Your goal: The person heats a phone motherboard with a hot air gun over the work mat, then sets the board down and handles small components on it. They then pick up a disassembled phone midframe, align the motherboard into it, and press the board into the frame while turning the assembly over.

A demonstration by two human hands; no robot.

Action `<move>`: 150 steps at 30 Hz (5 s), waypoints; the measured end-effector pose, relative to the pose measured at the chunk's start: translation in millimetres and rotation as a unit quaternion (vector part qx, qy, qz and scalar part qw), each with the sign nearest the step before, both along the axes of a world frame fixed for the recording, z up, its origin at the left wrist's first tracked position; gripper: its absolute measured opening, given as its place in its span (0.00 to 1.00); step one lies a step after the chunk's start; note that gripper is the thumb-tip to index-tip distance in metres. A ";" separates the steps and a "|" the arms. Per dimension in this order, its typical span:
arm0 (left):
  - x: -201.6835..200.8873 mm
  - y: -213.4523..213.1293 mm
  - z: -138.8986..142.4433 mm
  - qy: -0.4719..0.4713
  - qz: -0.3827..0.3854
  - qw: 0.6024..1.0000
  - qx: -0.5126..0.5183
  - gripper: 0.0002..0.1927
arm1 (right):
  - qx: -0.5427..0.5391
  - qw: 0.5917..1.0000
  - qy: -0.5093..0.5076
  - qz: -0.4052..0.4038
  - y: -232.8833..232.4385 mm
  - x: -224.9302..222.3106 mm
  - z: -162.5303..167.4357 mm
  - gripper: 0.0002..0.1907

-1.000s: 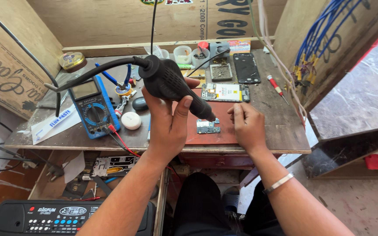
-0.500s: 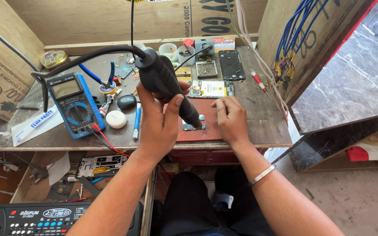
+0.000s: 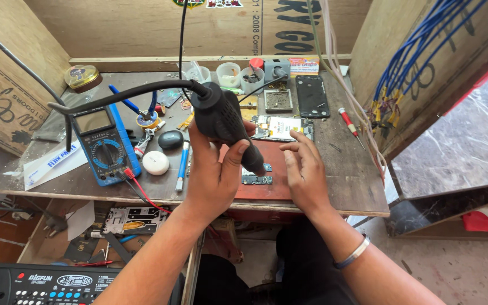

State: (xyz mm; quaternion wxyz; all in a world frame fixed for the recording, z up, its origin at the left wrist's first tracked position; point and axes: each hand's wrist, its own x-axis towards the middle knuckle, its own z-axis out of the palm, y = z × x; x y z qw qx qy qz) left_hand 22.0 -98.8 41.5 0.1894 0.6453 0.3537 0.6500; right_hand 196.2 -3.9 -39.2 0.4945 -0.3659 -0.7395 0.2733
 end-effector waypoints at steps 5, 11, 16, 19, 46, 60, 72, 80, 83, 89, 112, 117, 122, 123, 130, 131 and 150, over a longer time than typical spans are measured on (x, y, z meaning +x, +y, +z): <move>-3.1 8.5 2.6 -0.002 -0.028 1.000 -0.007 0.25 | 0.013 1.000 -0.009 0.010 1.4 1.1 0.6 0.11; -15.1 10.5 6.4 0.037 0.014 0.999 -0.026 0.26 | -0.006 1.000 -0.015 0.012 2.0 2.0 0.4 0.11; -8.9 9.6 2.6 0.049 0.014 0.998 -0.022 0.26 | -0.007 0.999 -0.024 0.024 3.3 0.2 -0.5 0.11; -7.6 12.0 1.3 0.048 0.015 0.998 -0.024 0.27 | -0.001 0.999 -0.023 0.022 4.3 -0.1 -1.5 0.11; -9.7 22.5 -1.0 0.085 0.042 0.995 -0.003 0.27 | -0.011 0.999 -0.029 0.025 1.2 1.6 2.1 0.11; -3.6 22.2 1.1 0.078 0.038 0.996 -0.012 0.28 | -0.010 0.999 -0.028 0.025 0.7 1.5 2.6 0.11; -6.9 22.1 -2.7 0.088 0.042 0.995 -0.011 0.29 | -0.009 0.999 -0.036 0.022 0.3 1.1 4.2 0.10; -7.3 24.4 -2.0 0.092 0.046 0.995 -0.006 0.31 | -0.005 0.999 -0.032 0.025 1.2 1.5 3.1 0.10; -6.7 24.4 -3.6 0.104 0.056 0.993 -0.006 0.30 | 0.001 0.999 -0.034 0.024 1.3 1.0 2.7 0.10; -6.1 25.4 -3.7 0.086 0.054 0.995 -0.001 0.31 | -0.013 0.999 -0.029 0.024 0.6 1.4 3.2 0.10; -6.5 27.4 -6.1 0.093 0.059 0.994 0.003 0.30 | -0.004 0.999 -0.025 0.025 0.0 2.1 3.8 0.10; -9.7 24.4 -5.7 0.082 0.045 0.996 -0.004 0.30 | -0.012 0.999 -0.025 0.026 -0.1 1.5 4.0 0.10; -4.5 23.2 -5.9 0.096 0.052 0.994 -0.002 0.30 | -0.019 0.999 -0.028 0.026 -0.3 2.5 4.3 0.11; -3.8 24.1 -5.4 0.095 0.050 0.994 0.003 0.30 | -0.016 0.999 -0.027 0.026 -0.2 2.7 4.2 0.10; -9.6 25.6 -1.3 0.101 0.060 0.993 0.004 0.30 | -0.010 0.999 -0.024 0.027 0.6 2.6 4.4 0.10; -9.6 24.6 -1.7 0.102 0.062 0.993 0.001 0.30 | -0.012 0.999 -0.023 0.028 0.3 3.0 4.2 0.10; -4.0 19.6 -1.9 0.095 0.063 0.993 -0.012 0.32 | -0.015 0.999 -0.026 0.029 -0.3 2.9 5.5 0.10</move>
